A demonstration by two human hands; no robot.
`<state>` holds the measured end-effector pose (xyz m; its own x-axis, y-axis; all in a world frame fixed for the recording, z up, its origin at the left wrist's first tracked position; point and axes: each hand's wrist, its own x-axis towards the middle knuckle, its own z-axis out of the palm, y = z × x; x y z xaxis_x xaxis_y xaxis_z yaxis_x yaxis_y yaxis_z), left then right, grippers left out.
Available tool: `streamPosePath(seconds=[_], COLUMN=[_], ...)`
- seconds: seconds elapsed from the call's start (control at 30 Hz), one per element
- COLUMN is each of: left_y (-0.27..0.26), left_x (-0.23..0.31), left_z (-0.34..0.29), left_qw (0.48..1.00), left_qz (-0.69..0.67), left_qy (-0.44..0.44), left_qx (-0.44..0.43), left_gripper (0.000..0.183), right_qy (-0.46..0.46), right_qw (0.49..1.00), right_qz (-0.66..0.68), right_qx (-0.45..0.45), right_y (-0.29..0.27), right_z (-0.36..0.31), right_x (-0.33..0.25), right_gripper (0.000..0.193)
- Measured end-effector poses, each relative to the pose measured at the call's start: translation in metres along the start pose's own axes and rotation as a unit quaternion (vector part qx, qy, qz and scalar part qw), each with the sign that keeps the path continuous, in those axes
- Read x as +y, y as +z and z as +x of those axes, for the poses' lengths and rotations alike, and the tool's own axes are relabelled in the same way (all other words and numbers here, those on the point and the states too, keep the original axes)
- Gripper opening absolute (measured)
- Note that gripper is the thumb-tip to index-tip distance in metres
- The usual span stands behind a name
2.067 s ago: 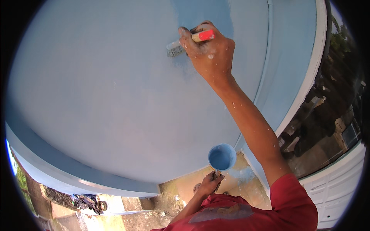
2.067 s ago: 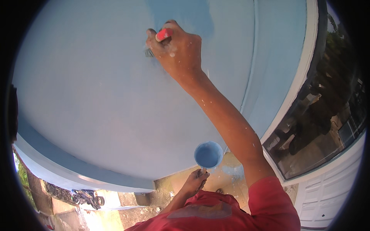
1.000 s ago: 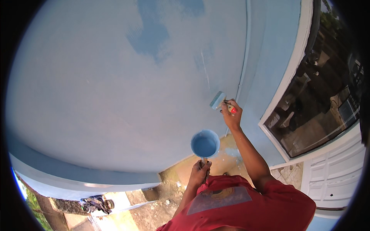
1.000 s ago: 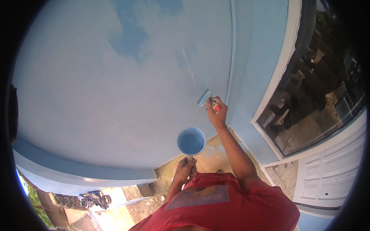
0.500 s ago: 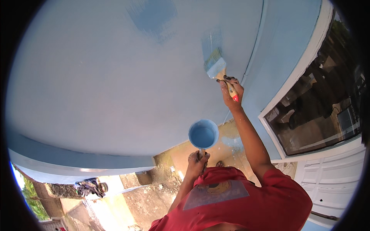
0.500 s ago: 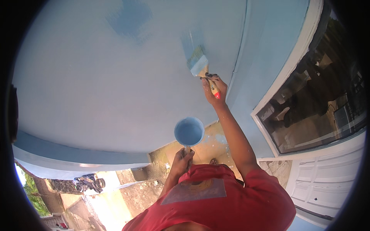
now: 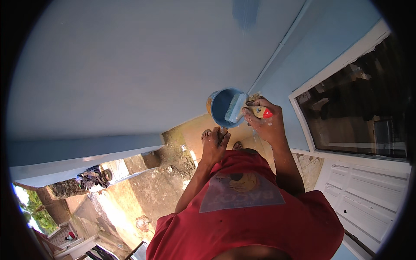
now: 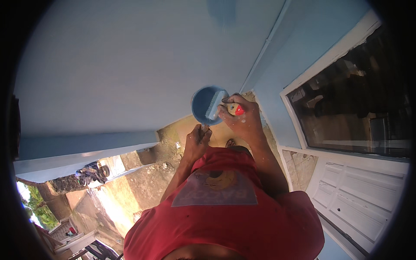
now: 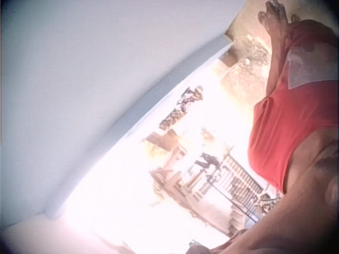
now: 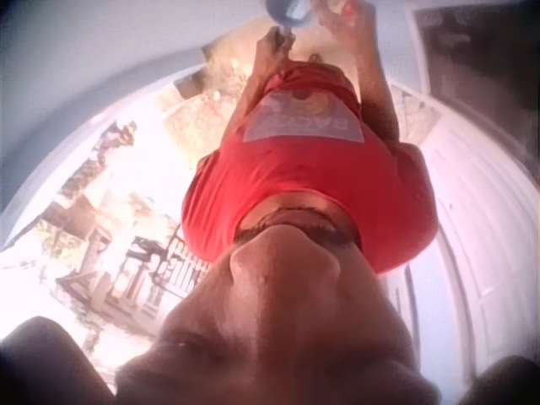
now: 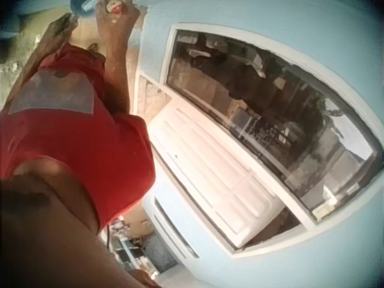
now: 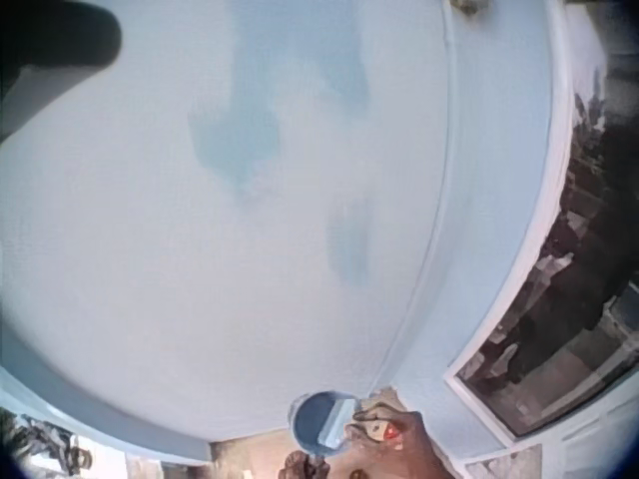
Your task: The person paints the exterior walls of a building using a paintbrush and a small bucket of light blue paint. They walk along a tiled corridor, dip the brush into the bucket, and apply paint to the walls around windows and door frames.
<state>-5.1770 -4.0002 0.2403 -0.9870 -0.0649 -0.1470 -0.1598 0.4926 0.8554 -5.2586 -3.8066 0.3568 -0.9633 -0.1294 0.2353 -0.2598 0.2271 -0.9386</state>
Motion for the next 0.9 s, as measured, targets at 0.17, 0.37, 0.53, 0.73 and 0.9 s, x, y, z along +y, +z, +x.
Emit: streamPosePath(seconds=[0.17, 0.37, 0.53, 0.73, 0.9], left_y=[-0.002, -0.007, -0.012, -0.008, -0.008], left_x=[0.004, 0.000, 0.012, 0.007, 0.007], left_z=[0.002, -0.002, -0.005, 0.002, 0.008], left_qw=[0.999, 0.998, 0.999, 1.000, 0.999], left_qz=[0.018, 0.022, -0.016, -0.013, -0.025], left_qy=[0.027, 0.049, 0.003, -0.001, -0.006], left_qx=[-0.014, -0.015, -0.034, -0.018, -0.024], left_gripper=[0.035, 0.035, 0.036, 0.036, 0.035], right_qy=[0.050, 0.050, 0.073, -0.076, -0.066], right_qw=[0.993, 0.988, 0.993, 0.996, 0.997], right_qz=[-0.106, -0.147, -0.085, -0.024, 0.031], right_qx=[0.011, 0.023, 0.023, 0.047, 0.013], right_y=[0.035, 0.054, 0.045, 0.036, 0.043], right_z=[0.004, 0.005, 0.001, -0.008, -0.008], right_x=[0.048, 0.069, 0.054, 0.030, 0.031], right_gripper=[0.027, 0.020, 0.018, 0.017, 0.018])
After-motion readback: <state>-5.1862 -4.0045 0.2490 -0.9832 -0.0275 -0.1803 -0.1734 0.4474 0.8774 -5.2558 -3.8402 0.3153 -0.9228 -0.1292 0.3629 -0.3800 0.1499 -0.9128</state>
